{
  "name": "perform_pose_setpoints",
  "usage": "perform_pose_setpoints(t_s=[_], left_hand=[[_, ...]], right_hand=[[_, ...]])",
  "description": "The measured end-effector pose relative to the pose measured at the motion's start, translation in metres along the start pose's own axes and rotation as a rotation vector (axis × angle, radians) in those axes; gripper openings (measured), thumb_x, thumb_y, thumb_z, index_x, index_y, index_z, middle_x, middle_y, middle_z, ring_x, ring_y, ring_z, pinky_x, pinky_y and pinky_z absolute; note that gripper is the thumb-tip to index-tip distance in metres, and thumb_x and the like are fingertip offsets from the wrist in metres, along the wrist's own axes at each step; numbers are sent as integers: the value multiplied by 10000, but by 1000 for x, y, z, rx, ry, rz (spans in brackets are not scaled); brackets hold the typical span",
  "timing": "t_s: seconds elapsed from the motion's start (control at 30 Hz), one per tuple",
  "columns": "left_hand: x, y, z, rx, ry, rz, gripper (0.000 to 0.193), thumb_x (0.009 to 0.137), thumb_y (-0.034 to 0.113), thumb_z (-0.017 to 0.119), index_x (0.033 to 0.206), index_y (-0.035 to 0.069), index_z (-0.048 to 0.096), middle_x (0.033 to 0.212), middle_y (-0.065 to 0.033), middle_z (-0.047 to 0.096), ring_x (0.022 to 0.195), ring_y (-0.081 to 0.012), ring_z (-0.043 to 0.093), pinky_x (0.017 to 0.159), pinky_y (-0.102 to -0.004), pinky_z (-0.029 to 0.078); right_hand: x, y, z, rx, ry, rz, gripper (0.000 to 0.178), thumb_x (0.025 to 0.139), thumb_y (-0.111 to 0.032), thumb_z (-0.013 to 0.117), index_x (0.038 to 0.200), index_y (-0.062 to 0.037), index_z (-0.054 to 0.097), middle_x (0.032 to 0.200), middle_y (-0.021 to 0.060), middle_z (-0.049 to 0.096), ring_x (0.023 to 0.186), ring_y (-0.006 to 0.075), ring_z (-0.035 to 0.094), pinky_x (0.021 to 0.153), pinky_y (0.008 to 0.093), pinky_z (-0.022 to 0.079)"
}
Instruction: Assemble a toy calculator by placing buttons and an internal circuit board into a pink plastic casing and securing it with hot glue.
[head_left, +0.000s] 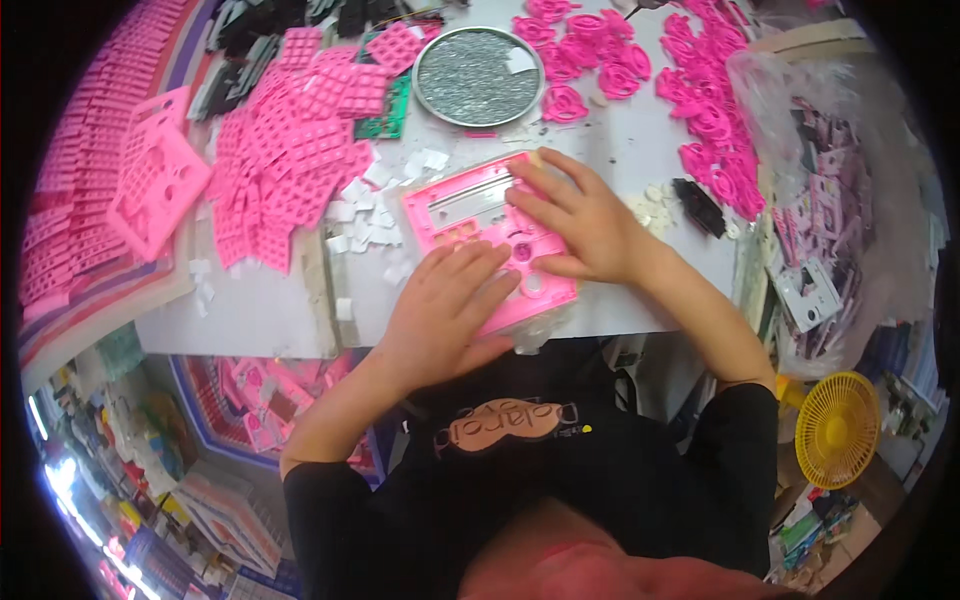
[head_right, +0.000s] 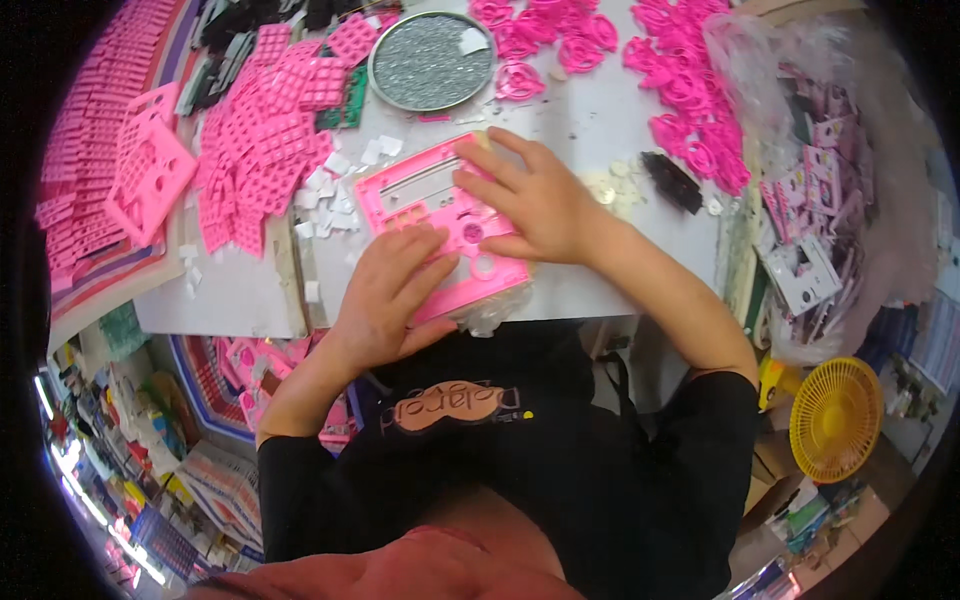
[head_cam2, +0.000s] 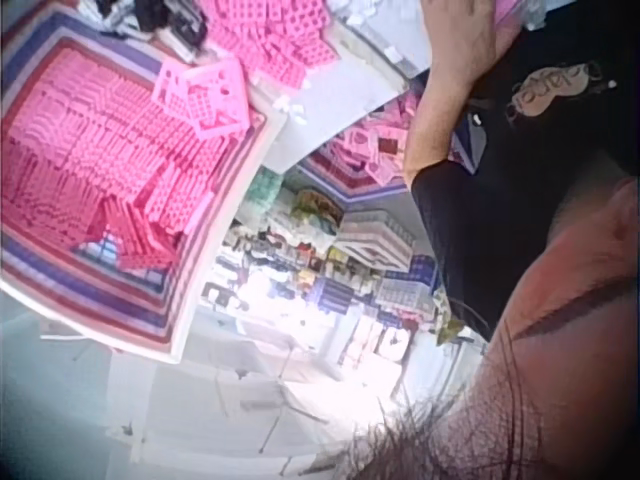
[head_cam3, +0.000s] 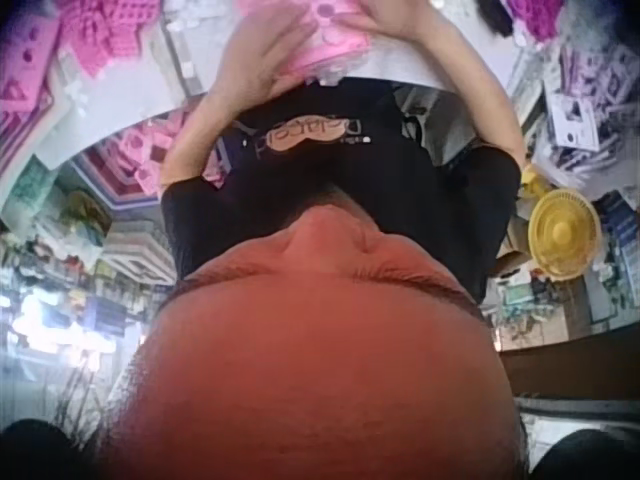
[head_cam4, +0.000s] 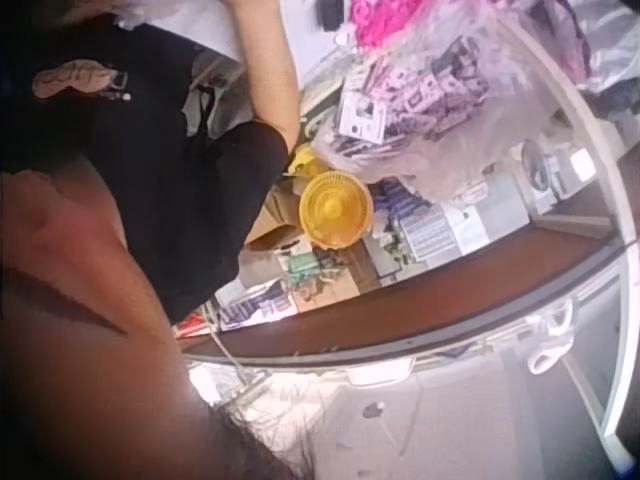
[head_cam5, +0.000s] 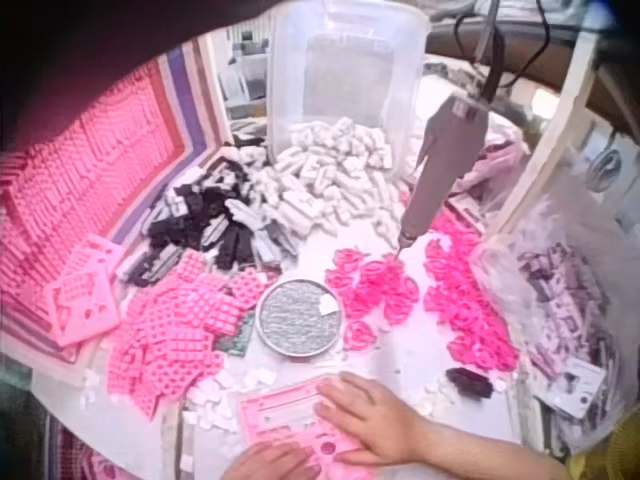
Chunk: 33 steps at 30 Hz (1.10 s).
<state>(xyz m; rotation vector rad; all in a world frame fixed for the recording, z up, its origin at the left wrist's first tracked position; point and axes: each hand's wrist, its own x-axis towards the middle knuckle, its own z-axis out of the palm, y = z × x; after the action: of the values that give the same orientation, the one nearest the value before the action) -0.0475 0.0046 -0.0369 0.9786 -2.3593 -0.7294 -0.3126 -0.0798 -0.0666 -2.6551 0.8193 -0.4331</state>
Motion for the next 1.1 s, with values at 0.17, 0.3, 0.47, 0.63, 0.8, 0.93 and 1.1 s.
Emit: perform_pose_setpoints(t_s=[0.17,0.3,0.47,0.63,0.8,0.93,1.1], left_hand=[[-1,-3,17,196,-175,-57,685,787,393,788,1361,77,587,1482,-114,524,1363,-298,491,1130,-497,357],[-1,-6,12,195,-204,-39,684,785,386,791,1363,82,589,1487,-107,524,1367,-287,491,1130,-486,357],[-2,-8,11,182,-197,-30,681,779,375,795,1361,86,592,1482,-108,528,1363,-290,494,1130,-487,355],[0,-9,13,167,-187,-27,658,780,360,792,1346,88,599,1479,-120,526,1363,-295,493,1132,-494,349],[-5,-6,14,166,-128,-53,660,768,366,798,1332,82,604,1408,-142,537,1342,-341,482,1101,-500,384],[-2,-10,14,131,-113,-30,663,753,373,807,1318,83,616,1352,-142,544,1326,-361,474,1077,-503,409],[-6,-11,17,119,-96,-38,654,747,376,813,1300,81,630,1367,-136,541,1341,-352,467,1083,-505,403]], right_hand=[[-21,10,-22,82,201,145,453,872,-296,723,1290,-133,662,1376,138,596,1224,350,584,1011,446,501],[-58,44,-72,54,96,717,210,910,-162,660,1087,-58,699,995,124,712,848,280,712,721,382,560],[-74,65,-63,-142,-51,572,133,883,-160,663,968,-68,708,918,123,686,801,345,667,706,452,534],[-67,63,-58,-258,-111,599,133,876,-216,662,913,-95,703,845,111,654,778,346,655,683,464,520],[-18,0,-61,62,155,470,112,820,-167,725,874,-77,686,817,75,641,702,290,624,607,385,491],[13,-54,-27,69,124,266,113,768,-121,753,822,-78,664,807,51,624,718,255,576,616,364,492],[19,-59,3,-96,71,228,174,723,-125,754,837,-101,624,835,46,602,818,268,568,660,387,515]])
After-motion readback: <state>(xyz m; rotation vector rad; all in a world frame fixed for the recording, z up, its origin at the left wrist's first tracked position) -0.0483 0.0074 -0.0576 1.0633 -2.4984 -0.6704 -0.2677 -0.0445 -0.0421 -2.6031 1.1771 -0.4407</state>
